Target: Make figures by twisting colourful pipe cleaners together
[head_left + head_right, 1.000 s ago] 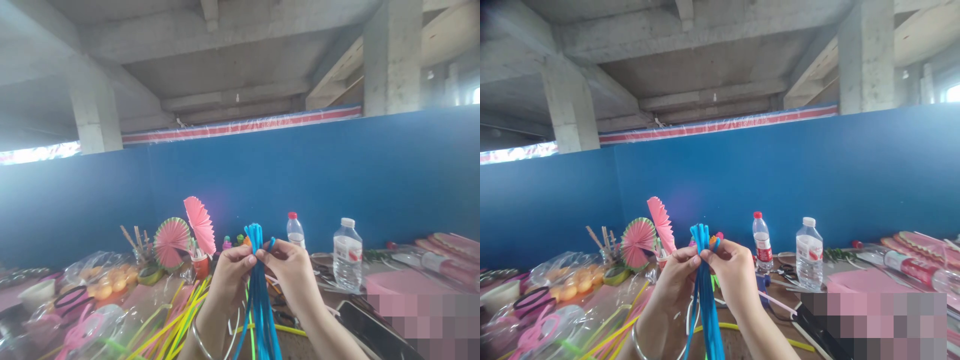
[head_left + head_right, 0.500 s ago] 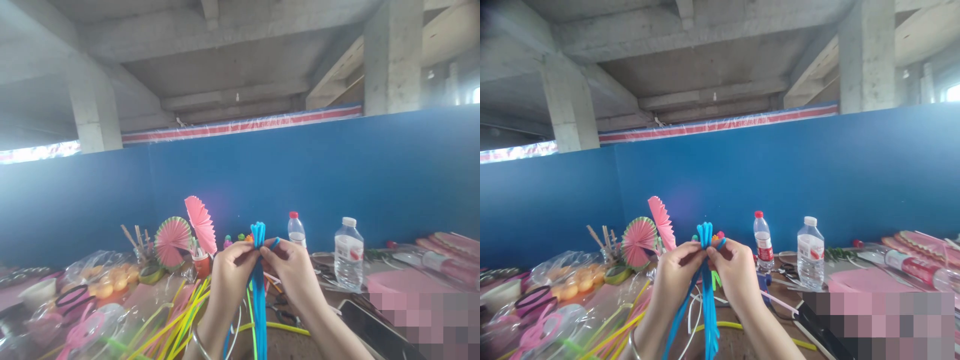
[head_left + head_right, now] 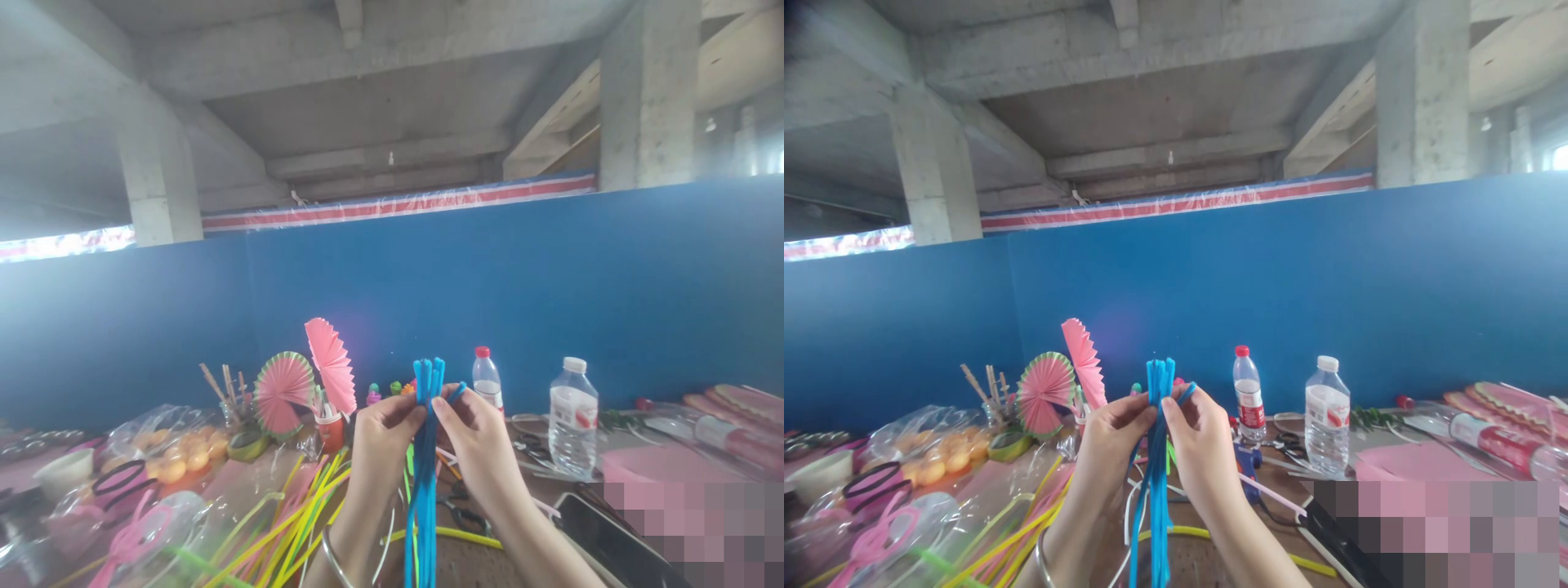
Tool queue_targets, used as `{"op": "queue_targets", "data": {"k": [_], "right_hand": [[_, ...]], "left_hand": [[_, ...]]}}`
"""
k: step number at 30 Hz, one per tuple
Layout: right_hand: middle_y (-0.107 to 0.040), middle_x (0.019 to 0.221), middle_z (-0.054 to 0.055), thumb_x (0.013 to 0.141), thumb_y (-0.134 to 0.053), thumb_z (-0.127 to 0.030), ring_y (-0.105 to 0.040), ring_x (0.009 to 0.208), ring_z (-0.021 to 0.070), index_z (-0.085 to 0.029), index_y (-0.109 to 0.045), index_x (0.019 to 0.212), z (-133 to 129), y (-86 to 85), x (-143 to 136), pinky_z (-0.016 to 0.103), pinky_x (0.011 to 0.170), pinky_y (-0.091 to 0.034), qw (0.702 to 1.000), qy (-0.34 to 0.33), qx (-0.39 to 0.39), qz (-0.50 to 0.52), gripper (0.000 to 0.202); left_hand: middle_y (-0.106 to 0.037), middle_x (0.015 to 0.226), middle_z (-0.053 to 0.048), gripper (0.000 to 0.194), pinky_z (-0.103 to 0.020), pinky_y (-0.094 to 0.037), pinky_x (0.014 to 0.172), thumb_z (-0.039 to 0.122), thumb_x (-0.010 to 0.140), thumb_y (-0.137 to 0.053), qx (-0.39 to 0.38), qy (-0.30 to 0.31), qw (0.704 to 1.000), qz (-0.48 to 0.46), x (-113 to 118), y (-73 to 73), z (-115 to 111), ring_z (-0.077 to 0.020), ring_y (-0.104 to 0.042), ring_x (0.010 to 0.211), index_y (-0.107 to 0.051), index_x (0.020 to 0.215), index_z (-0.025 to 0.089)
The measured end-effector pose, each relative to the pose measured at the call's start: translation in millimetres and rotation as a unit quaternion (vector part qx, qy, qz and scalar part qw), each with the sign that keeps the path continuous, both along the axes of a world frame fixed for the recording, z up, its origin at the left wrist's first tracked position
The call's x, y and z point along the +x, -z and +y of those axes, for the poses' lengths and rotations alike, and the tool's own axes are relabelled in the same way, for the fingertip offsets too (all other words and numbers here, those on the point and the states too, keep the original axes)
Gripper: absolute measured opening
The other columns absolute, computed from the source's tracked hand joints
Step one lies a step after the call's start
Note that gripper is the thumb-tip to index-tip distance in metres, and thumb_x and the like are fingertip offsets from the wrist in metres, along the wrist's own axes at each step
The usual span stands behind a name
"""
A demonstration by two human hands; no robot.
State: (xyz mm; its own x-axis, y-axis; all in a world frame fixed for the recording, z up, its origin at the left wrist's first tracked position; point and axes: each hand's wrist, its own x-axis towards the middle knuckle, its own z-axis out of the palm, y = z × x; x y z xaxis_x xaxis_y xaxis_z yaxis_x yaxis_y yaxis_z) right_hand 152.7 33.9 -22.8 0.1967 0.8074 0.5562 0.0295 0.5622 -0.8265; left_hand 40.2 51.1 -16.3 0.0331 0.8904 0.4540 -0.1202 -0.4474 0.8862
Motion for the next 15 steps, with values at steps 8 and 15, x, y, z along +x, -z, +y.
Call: {"op": "queue_targets", "data": {"k": [8, 15], "right_hand": [[-0.061, 0.063, 0.001, 0.075, -0.054, -0.032, -0.055, 0.061, 0.0161, -0.017, -0.061, 0.079, -4.1, -6.0, 0.3, 0.025, 0.057, -0.042, 0.996, 0.090, 0.008, -0.025, 0.018], [-0.058, 0.059, -0.001, 0.070, -0.059, -0.033, -0.052, 0.054, 0.0132, -0.016, -0.064, 0.079, -5.5, -5.8, 1.2, 0.023, 0.051, -0.043, 0.998, 0.032, -0.034, 0.040, 0.019]], "left_hand": [[-0.063, 0.060, 0.000, 0.008, -0.022, -0.045, 0.058, 0.022, 0.065, -0.064, 0.015, -0.010, 0.998, 0.057, 2.7, -9.0, -11.6, -0.0123, -0.057, 0.058, -0.065, 0.066, 0.014], [-0.063, 0.061, 0.000, 0.010, -0.019, -0.042, 0.053, 0.024, 0.066, -0.064, 0.029, -0.020, 0.996, 0.082, 3.9, -6.2, -10.6, -0.0108, -0.054, 0.056, -0.068, 0.068, 0.015]]}}
